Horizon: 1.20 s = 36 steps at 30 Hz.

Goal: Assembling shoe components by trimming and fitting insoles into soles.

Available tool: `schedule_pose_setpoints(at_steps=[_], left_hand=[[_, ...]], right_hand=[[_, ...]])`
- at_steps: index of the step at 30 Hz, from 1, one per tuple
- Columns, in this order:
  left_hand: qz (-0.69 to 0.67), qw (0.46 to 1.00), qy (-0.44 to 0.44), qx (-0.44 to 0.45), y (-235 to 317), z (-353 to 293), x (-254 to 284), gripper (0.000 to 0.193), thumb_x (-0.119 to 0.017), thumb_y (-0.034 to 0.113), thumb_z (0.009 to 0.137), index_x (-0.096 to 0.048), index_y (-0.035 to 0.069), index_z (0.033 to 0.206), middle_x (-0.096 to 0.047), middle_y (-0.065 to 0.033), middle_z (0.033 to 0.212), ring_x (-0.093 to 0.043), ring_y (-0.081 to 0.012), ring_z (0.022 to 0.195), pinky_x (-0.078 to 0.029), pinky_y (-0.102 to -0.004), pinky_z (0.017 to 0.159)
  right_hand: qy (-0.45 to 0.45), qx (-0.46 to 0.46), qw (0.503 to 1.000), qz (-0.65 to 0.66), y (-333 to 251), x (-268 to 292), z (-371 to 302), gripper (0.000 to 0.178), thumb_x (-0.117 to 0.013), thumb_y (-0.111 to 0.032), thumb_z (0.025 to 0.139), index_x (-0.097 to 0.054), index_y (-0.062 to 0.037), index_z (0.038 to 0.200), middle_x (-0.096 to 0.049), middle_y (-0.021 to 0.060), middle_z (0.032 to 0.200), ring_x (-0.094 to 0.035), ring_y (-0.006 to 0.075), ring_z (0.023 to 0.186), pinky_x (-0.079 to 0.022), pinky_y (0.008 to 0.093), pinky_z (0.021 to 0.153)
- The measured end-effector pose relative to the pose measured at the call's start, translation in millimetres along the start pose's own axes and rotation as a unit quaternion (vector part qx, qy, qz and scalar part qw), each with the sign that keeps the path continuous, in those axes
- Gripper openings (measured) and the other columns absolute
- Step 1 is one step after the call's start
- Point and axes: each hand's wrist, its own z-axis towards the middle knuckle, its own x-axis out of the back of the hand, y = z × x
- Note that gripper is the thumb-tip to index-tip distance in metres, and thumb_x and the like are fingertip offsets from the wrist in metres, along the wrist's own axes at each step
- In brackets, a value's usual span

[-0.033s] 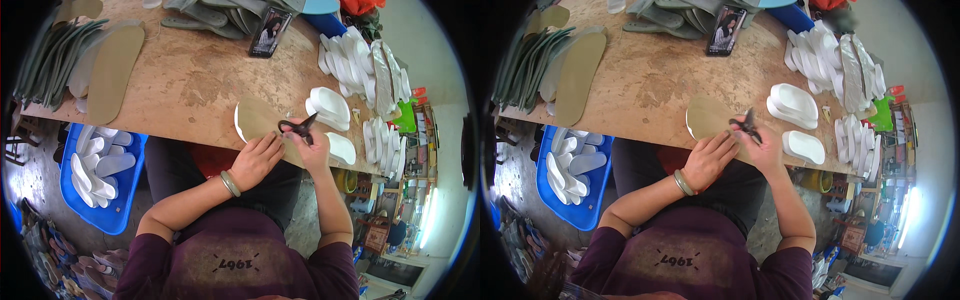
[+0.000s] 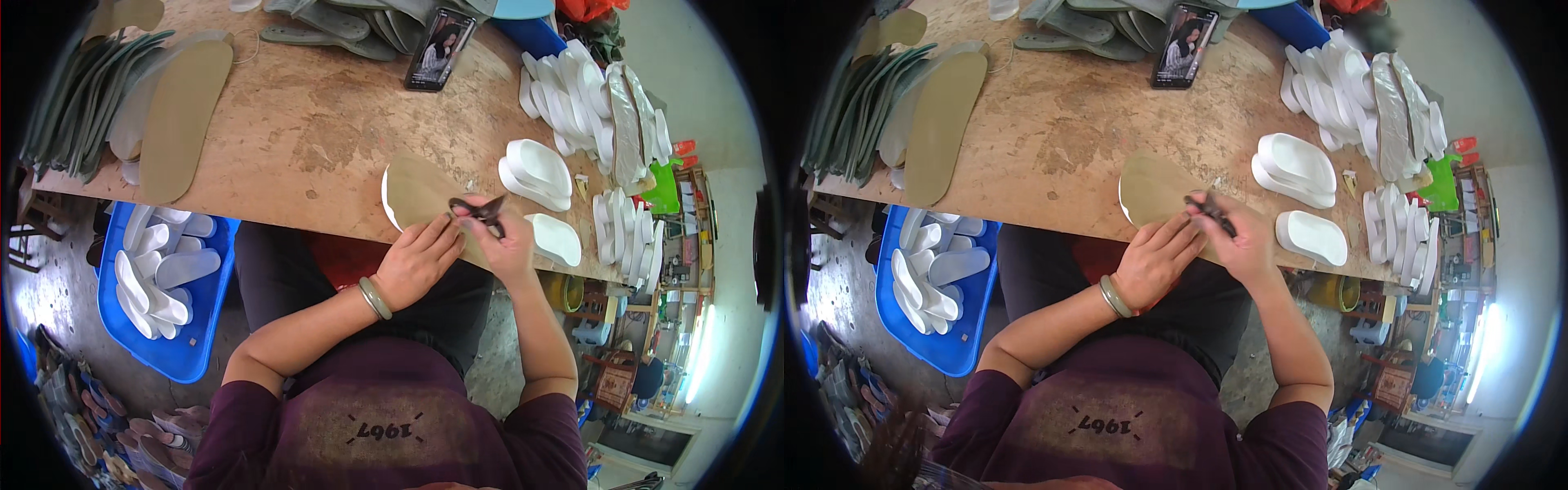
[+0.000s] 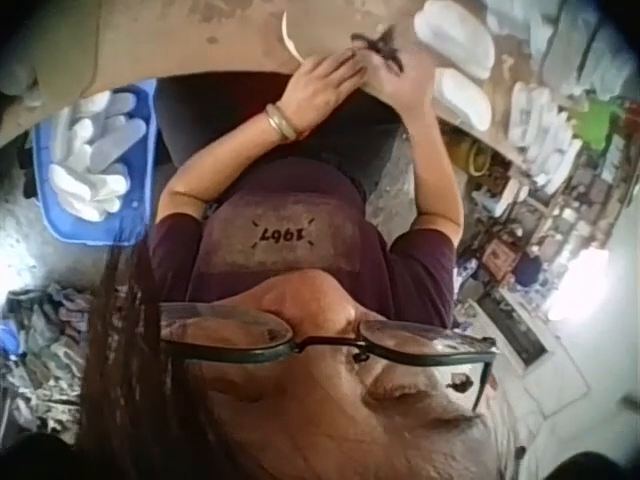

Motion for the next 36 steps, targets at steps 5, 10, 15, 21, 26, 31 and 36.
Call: schedule_pose_setpoints(at_steps=[5, 10, 15, 21, 26, 31, 36], left_hand=[[-0.013, 1.000, -0.005, -0.018, -13.1, -9.8, -15.4, 0.034, -0.061, 0.019, 0.084, -0.066, 0.009, 0.115, -0.062, -0.0084, 0.123, -0.055, -0.0238, 0.120, -0.042, -0.0366, 0.099], [-0.038, 0.998, -0.031, -0.033, -15.0, -12.7, -19.4, 0.030, -0.063, 0.017, 0.081, -0.069, 0.012, 0.110, -0.063, -0.0034, 0.116, -0.057, -0.0209, 0.114, -0.042, -0.0361, 0.099], [0.015, 0.997, 0.018, -0.070, -15.4, -12.3, -18.1, 0.034, -0.059, 0.015, 0.081, -0.068, 0.009, 0.114, -0.063, -0.0045, 0.119, -0.057, -0.0206, 0.118, -0.043, -0.0344, 0.099], [0.058, 0.996, 0.048, -0.056, -15.6, 0.0, -13.5, 0.038, -0.057, 0.016, 0.084, -0.063, 0.009, 0.120, -0.061, -0.0064, 0.129, -0.056, -0.0198, 0.122, -0.044, -0.0318, 0.094], [0.050, 0.997, 0.047, -0.043, -14.5, 0.9, -10.0, 0.039, -0.058, 0.016, 0.081, -0.066, 0.011, 0.119, -0.062, -0.0041, 0.127, -0.059, -0.0179, 0.117, -0.044, -0.0303, 0.095], [0.018, 0.998, 0.006, -0.052, -16.5, -16.2, -22.3, 0.042, -0.059, 0.018, 0.082, -0.064, 0.010, 0.123, -0.061, -0.0054, 0.125, -0.055, -0.0197, 0.121, -0.044, -0.0343, 0.097], [0.037, 0.996, 0.049, -0.066, -15.7, -5.5, -14.5, 0.049, -0.057, 0.015, 0.081, -0.061, 0.007, 0.130, -0.060, -0.0060, 0.124, -0.056, -0.0211, 0.120, -0.045, -0.0338, 0.096]], right_hand=[[-0.088, 0.056, 0.993, -0.062, 6.4, -14.6, 9.0, 0.045, -0.070, 0.009, 0.070, -0.066, -0.0024, 0.113, -0.070, 0.0111, 0.101, -0.069, 0.0260, 0.086, -0.057, 0.0342, 0.075], [-0.072, 0.200, 0.970, -0.118, 14.8, -19.5, 17.4, 0.052, -0.068, 0.008, 0.061, -0.066, -0.0030, 0.111, -0.068, 0.0100, 0.097, -0.066, 0.0285, 0.089, -0.055, 0.0372, 0.075], [-0.080, 0.225, 0.962, -0.134, 22.5, -24.1, 30.2, 0.046, -0.071, 0.005, 0.065, -0.067, -0.0040, 0.111, -0.069, 0.0131, 0.100, -0.067, 0.0326, 0.087, -0.056, 0.0390, 0.074], [0.132, -0.040, 0.990, 0.040, 35.0, -28.2, 52.1, 0.033, -0.064, 0.003, 0.085, -0.066, -0.0034, 0.117, -0.070, 0.0127, 0.096, -0.069, 0.0241, 0.078, -0.056, 0.0328, 0.074], [0.141, -0.129, 0.950, 0.248, 26.7, -1.5, 32.4, 0.033, -0.065, 0.003, 0.085, -0.068, -0.0057, 0.117, -0.071, 0.0096, 0.093, -0.069, 0.0179, 0.078, -0.055, 0.0287, 0.074], [-0.105, 0.320, 0.933, -0.129, 19.0, -19.5, 39.1, 0.042, -0.069, -0.002, 0.072, -0.069, -0.0090, 0.114, -0.067, 0.0084, 0.091, -0.067, 0.0263, 0.078, -0.056, 0.0356, 0.071], [-0.096, 0.291, 0.943, -0.132, 33.1, -29.7, 54.8, 0.048, -0.068, 0.005, 0.069, -0.068, -0.0060, 0.115, -0.067, 0.0103, 0.091, -0.068, 0.0294, 0.080, -0.056, 0.0353, 0.069]])
